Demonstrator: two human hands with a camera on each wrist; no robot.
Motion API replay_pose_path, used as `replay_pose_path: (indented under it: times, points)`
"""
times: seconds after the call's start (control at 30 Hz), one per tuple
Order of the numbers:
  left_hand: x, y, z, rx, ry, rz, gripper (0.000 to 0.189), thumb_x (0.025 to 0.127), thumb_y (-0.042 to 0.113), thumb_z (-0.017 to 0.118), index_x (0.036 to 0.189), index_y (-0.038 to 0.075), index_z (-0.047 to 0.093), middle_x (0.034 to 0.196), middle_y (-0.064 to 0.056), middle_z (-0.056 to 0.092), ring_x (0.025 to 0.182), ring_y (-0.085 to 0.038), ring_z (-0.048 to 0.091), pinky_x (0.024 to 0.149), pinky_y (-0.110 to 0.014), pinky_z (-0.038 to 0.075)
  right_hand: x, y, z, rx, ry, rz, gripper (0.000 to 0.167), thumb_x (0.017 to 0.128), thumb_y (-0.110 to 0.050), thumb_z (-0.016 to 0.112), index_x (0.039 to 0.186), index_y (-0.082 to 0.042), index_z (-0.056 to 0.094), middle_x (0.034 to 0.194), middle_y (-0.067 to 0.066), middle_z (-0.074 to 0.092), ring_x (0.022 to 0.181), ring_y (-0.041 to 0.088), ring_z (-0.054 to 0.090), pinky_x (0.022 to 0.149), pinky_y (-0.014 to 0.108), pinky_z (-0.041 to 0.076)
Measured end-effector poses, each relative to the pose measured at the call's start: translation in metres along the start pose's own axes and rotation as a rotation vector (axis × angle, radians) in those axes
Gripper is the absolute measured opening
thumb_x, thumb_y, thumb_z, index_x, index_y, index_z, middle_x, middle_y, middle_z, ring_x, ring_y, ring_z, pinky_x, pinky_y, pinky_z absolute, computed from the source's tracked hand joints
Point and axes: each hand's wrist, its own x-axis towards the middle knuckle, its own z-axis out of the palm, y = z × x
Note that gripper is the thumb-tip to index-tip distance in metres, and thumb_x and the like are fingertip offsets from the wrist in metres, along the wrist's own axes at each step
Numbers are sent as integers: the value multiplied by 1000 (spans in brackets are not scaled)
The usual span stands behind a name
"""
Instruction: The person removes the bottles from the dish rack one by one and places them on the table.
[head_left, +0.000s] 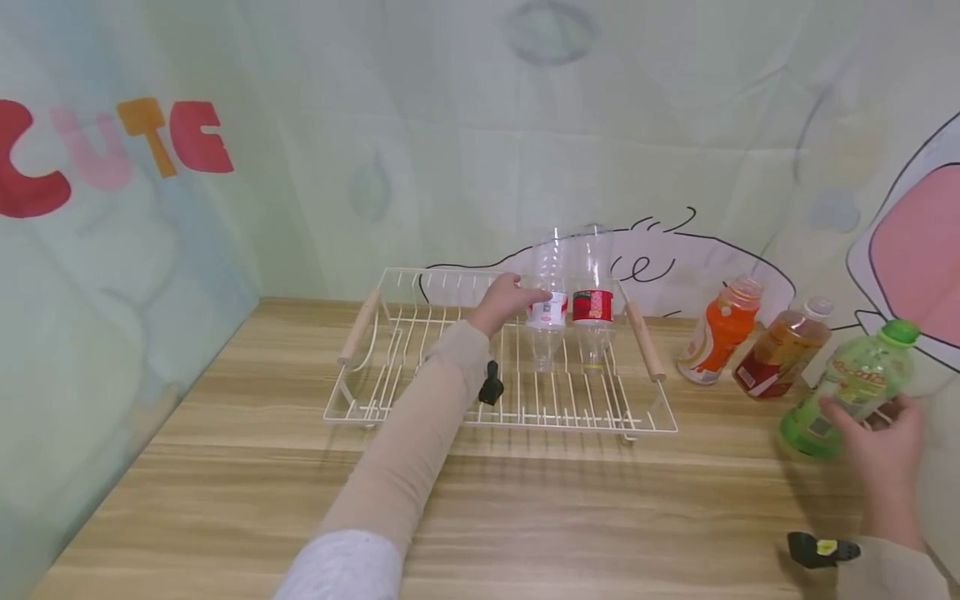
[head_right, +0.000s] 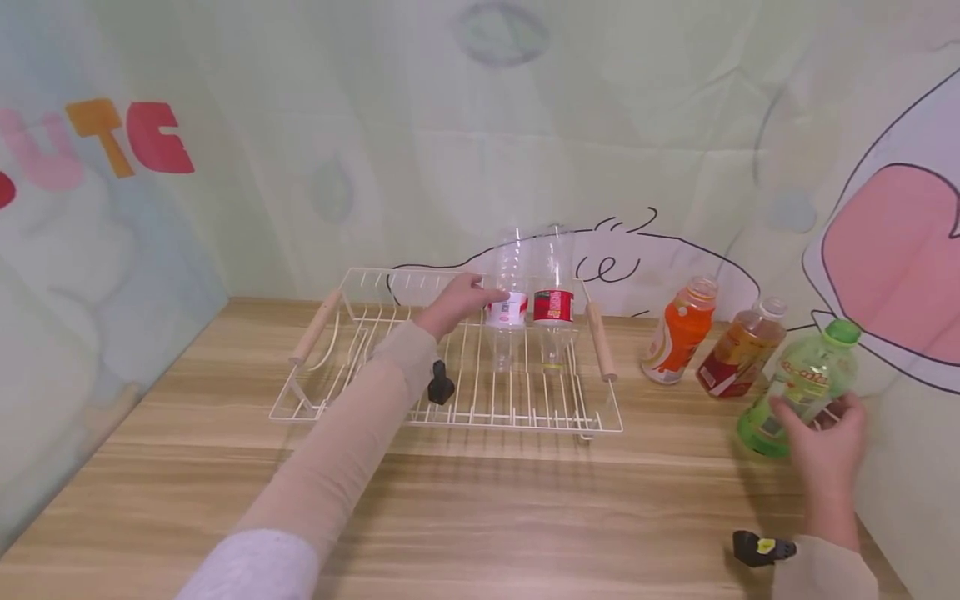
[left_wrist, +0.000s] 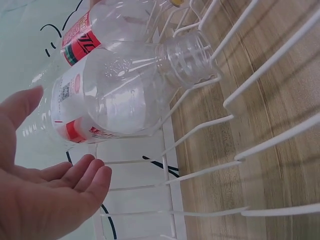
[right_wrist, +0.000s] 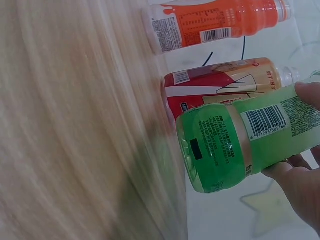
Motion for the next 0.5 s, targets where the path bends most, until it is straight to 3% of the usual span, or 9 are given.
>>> replay_pose_path:
  times: [0.17, 0.37, 0.5]
  points:
    - [-1, -2, 0, -12, -21, -4, 82, 87, 39, 67, 149, 3, 28, 154, -15, 31, 140, -31, 31, 113, -46, 30, 16, 16, 2, -13, -2, -15, 96, 82, -45, 73, 152, -31, 8, 159, 7, 15, 144, 24, 23, 116, 41, 25]
    - [-4, -2, 2, 21, -84, 36, 86, 86, 37, 69, 149, -3, 25, 153, -20, 29, 139, -36, 31, 113, -48, 29, 3, 4, 3, -13, -25, 10, 96, 83, -43, 72, 153, -28, 7, 159, 8, 14, 145, 25, 21, 117, 39, 23]
    - [-3, -3, 3, 32, -92, 48, 86, 85, 37, 69, 147, -5, 27, 152, -22, 30, 138, -37, 32, 113, -47, 30, -6, -3, 4, -13, -53, 27, 96, 84, -42, 71, 153, -27, 6, 158, 7, 16, 144, 22, 23, 116, 37, 24]
